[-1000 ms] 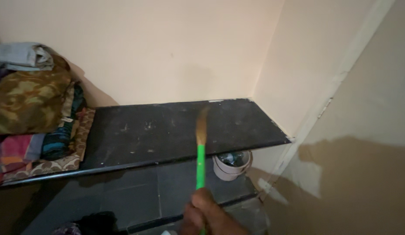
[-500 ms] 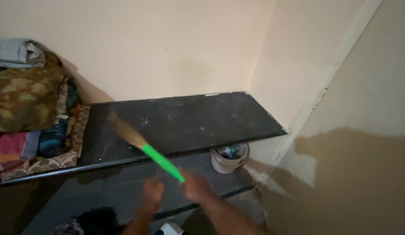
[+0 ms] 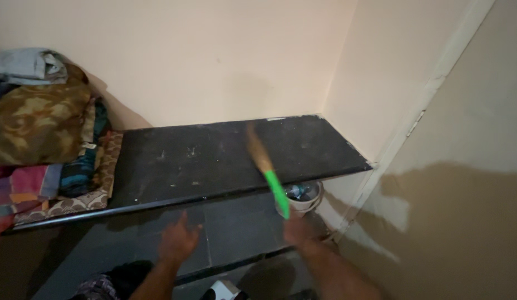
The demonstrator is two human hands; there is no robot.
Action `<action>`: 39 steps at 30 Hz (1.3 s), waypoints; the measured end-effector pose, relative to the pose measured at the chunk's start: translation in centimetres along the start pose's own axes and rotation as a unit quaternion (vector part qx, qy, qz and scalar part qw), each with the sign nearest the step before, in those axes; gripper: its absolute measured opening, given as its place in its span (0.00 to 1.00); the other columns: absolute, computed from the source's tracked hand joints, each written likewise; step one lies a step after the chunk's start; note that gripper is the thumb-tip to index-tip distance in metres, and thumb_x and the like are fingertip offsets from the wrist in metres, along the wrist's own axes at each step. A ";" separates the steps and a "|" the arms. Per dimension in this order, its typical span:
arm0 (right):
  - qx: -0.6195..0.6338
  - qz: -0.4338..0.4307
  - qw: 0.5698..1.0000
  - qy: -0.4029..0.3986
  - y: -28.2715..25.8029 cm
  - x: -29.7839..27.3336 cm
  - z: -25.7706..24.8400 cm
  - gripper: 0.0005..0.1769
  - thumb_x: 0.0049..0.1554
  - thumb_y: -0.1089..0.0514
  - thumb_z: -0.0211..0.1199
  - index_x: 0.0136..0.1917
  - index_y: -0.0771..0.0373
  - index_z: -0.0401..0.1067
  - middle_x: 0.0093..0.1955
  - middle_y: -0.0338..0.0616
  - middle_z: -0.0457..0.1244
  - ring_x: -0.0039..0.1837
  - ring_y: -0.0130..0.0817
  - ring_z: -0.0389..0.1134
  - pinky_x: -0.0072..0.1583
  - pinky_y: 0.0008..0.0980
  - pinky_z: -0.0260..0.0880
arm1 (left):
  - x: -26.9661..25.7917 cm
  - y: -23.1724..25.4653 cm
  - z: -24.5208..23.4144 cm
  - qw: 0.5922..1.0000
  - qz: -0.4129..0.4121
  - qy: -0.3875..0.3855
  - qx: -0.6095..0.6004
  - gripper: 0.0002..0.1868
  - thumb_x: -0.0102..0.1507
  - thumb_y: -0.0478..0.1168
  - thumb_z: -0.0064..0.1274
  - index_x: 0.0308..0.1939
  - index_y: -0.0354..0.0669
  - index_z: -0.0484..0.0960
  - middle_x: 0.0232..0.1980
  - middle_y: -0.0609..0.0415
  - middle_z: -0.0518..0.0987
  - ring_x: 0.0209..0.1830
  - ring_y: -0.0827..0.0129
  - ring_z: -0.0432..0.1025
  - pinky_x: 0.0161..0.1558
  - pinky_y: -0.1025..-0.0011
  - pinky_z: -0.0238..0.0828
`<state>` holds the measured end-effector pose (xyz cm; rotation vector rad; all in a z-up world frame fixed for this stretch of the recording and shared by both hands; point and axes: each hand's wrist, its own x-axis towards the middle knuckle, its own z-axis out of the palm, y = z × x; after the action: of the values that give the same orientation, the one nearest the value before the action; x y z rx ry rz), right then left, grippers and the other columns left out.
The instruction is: The person moves several bags and a suitcase from a shelf to the floor, then uses a broom to sweep the shelf surface. The person then returns the suitcase to the shelf.
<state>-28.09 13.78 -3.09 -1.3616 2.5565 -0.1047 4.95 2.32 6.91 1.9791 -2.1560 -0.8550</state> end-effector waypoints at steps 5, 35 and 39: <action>0.120 0.206 0.969 0.060 4.2 -2.6 -5.4 0.23 0.71 0.45 0.40 0.74 0.53 0.59 0.61 0.58 0.67 0.63 0.56 0.69 0.64 0.56 0.67 | -0.2 -0.1 -0.5 0.999 0.025 -0.024 -0.016 0.43 0.68 0.59 0.52 0.82 0.53 0.54 0.75 0.42 0.67 0.75 0.49 0.63 0.73 0.49 0.60; 0.113 0.204 0.970 0.069 10.4 -4.8 -5.7 0.22 0.73 0.50 0.39 0.75 0.54 0.61 0.62 0.61 0.68 0.65 0.55 0.69 0.67 0.52 0.68 | 4.2 8.8 7.0 0.989 0.135 -0.008 0.051 0.39 0.70 0.64 0.39 0.81 0.55 0.53 0.82 0.44 0.54 0.80 0.46 0.54 0.76 0.43 0.52; 0.161 0.220 0.962 0.025 8.1 -7.2 -10.1 0.27 0.68 0.51 0.48 0.79 0.52 0.55 0.63 0.58 0.68 0.63 0.49 0.70 0.66 0.49 0.70 | 4.8 9.7 9.2 0.970 0.237 0.048 0.038 0.37 0.70 0.63 0.40 0.78 0.48 0.60 0.77 0.37 0.63 0.73 0.42 0.64 0.72 0.45 0.60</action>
<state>-33.25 23.72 6.55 -0.6658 2.6656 -0.4527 -8.41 0.95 2.19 1.3928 -2.4729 -0.5926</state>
